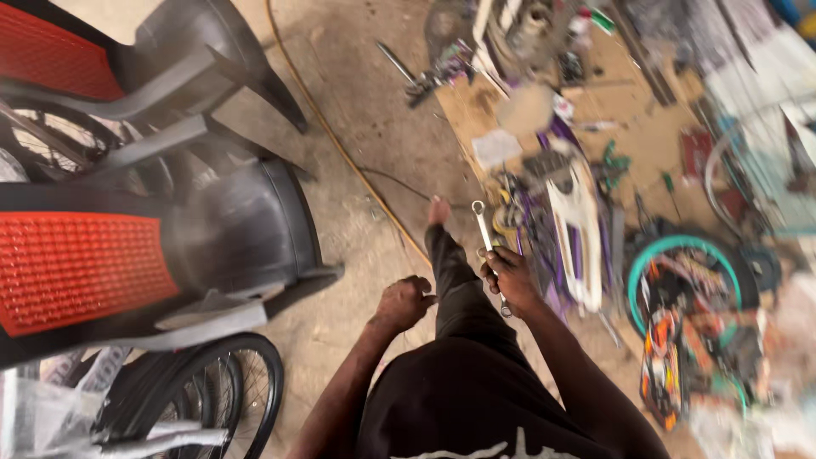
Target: The person uses a wrench to loosen and tighten bolts on a bicycle wheel and frame. They remove the front wheel, inspect the handlebars, and reattach the wheel. The person also handles a small pink bicycle and a colorful feathered object.
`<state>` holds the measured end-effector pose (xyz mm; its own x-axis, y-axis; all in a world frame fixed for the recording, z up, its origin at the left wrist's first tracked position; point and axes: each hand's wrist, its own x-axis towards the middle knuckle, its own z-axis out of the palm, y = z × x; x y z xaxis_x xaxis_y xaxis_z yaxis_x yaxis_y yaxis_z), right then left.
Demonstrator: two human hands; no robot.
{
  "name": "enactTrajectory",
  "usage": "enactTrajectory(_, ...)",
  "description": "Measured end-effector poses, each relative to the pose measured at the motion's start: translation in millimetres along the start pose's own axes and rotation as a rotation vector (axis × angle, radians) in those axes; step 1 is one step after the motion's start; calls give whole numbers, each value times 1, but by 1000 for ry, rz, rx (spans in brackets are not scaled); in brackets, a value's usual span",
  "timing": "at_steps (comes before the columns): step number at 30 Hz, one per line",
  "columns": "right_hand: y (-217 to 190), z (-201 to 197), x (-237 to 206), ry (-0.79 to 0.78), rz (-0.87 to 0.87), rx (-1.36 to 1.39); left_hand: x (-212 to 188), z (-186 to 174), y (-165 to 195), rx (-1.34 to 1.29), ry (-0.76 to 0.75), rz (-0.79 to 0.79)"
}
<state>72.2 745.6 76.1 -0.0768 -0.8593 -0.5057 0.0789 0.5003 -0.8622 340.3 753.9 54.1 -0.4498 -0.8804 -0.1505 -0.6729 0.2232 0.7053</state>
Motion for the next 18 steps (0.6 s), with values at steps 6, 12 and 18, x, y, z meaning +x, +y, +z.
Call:
enactTrajectory(6,-132,18,243,64,-126,-41,210,-90,-42,326,54,-77)
enactTrajectory(12,-279,-11,422,161,-417,-181,328,-162,-35,78,101,-117)
enactTrajectory(18,-355,-26,523,428,-438,-870,432,-222,-17,76,225,-93)
